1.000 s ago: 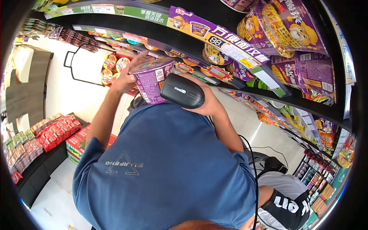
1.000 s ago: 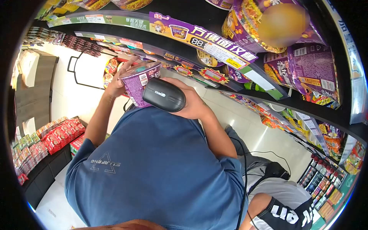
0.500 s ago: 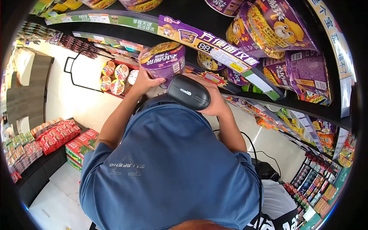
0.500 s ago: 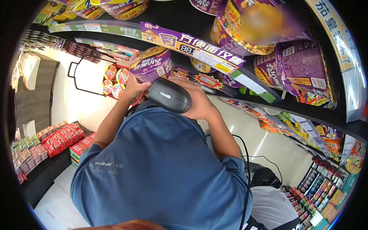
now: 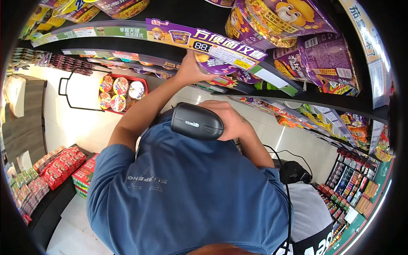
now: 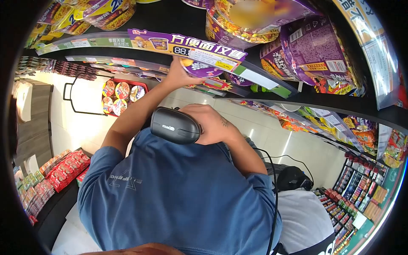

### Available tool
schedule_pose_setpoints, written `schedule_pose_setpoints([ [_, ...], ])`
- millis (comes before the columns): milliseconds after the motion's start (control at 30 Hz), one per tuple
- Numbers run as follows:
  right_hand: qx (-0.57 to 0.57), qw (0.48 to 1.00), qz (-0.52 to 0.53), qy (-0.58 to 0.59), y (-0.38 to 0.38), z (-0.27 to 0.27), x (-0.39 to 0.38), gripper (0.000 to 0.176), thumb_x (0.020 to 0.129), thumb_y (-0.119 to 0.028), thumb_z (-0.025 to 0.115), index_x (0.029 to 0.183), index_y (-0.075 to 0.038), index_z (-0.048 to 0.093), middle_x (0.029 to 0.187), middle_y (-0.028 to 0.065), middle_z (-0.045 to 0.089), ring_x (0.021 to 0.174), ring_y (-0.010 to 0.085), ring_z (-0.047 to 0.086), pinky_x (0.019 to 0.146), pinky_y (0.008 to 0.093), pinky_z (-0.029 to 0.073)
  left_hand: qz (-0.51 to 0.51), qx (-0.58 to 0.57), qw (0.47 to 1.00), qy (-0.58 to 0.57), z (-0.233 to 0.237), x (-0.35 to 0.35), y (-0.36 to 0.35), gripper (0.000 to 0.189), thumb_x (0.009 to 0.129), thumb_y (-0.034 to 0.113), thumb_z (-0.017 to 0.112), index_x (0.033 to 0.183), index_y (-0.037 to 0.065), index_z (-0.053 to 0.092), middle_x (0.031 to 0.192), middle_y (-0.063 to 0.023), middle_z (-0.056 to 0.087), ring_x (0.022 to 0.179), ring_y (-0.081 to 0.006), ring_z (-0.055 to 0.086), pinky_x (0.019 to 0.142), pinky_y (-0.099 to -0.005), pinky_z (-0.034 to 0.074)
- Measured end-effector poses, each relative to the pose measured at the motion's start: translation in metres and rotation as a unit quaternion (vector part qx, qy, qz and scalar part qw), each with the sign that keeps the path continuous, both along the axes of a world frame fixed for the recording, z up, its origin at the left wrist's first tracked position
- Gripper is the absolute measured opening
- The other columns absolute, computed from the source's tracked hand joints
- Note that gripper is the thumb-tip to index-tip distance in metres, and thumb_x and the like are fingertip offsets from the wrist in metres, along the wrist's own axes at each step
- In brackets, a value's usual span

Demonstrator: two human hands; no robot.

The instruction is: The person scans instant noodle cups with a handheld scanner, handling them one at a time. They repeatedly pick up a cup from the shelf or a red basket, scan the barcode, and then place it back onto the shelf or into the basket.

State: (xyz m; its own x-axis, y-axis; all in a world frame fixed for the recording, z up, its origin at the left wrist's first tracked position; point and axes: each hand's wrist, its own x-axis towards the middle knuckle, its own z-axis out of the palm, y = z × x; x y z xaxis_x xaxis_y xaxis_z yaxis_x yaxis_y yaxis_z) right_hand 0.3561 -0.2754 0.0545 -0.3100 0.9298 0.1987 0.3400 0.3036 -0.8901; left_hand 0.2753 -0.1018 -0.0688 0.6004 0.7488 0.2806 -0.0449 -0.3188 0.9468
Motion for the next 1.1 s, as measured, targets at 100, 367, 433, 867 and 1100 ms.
schedule_pose_setpoints([
  [100, 0.005, 1.000, -0.006, 0.002, -0.003, -0.001, -0.001, 0.057, 0.059, -0.016, 0.074, 0.111, 0.004, 0.060, 0.106, 0.0205, 0.064, 0.097, 0.0383, 0.062, 0.088, 0.0419, 0.050, -0.096, 0.115, 0.988, 0.039, 0.006, 0.034, -0.005, 0.075, 0.053, 0.028, 0.089, 0.117, 0.000, 0.059, 0.117, -0.0138, 0.061, 0.110, -0.0248, 0.058, 0.097, -0.0358, 0.043],
  [367, 0.029, 0.999, 0.002, 0.013, -0.004, 0.004, 0.000, 0.053, 0.061, -0.014, 0.074, 0.107, 0.006, 0.061, 0.107, 0.0221, 0.064, 0.098, 0.0390, 0.062, 0.089, 0.0425, 0.049, -0.176, 0.173, 0.966, 0.079, 0.001, 0.094, -0.029, 0.071, 0.066, 0.048, 0.082, 0.121, 0.009, 0.059, 0.119, -0.0103, 0.062, 0.108, -0.0255, 0.058, 0.096, -0.0358, 0.043],
  [433, 0.030, 0.999, 0.003, 0.011, -0.002, 0.004, -0.001, 0.052, 0.061, -0.014, 0.074, 0.107, 0.007, 0.061, 0.107, 0.0224, 0.064, 0.098, 0.0390, 0.062, 0.088, 0.0426, 0.050, -0.229, 0.085, 0.963, 0.113, 0.002, 0.102, -0.032, 0.068, 0.069, 0.049, 0.080, 0.121, 0.010, 0.059, 0.120, -0.0088, 0.061, 0.110, -0.0256, 0.057, 0.097, -0.0358, 0.042],
  [867, 0.017, 1.000, 0.016, -0.011, 0.003, 0.012, -0.016, 0.048, 0.061, -0.012, 0.074, 0.104, 0.006, 0.061, 0.105, 0.0213, 0.064, 0.096, 0.0382, 0.063, 0.087, 0.0418, 0.050, -0.213, 0.176, 0.950, 0.146, 0.002, 0.117, -0.049, 0.050, 0.072, 0.054, 0.075, 0.109, 0.021, 0.068, 0.127, -0.0064, 0.057, 0.118, -0.0306, 0.049, 0.102, -0.0412, 0.034],
  [1100, -0.001, 1.000, 0.026, -0.012, 0.005, 0.015, -0.020, 0.051, 0.060, -0.013, 0.074, 0.105, 0.006, 0.061, 0.105, 0.0207, 0.064, 0.096, 0.0381, 0.063, 0.086, 0.0416, 0.050, -0.190, 0.141, 0.959, 0.155, 0.000, 0.113, -0.049, 0.069, 0.069, 0.051, 0.077, 0.124, 0.013, 0.059, 0.128, -0.0145, 0.055, 0.121, -0.0378, 0.047, 0.105, -0.0441, 0.034],
])
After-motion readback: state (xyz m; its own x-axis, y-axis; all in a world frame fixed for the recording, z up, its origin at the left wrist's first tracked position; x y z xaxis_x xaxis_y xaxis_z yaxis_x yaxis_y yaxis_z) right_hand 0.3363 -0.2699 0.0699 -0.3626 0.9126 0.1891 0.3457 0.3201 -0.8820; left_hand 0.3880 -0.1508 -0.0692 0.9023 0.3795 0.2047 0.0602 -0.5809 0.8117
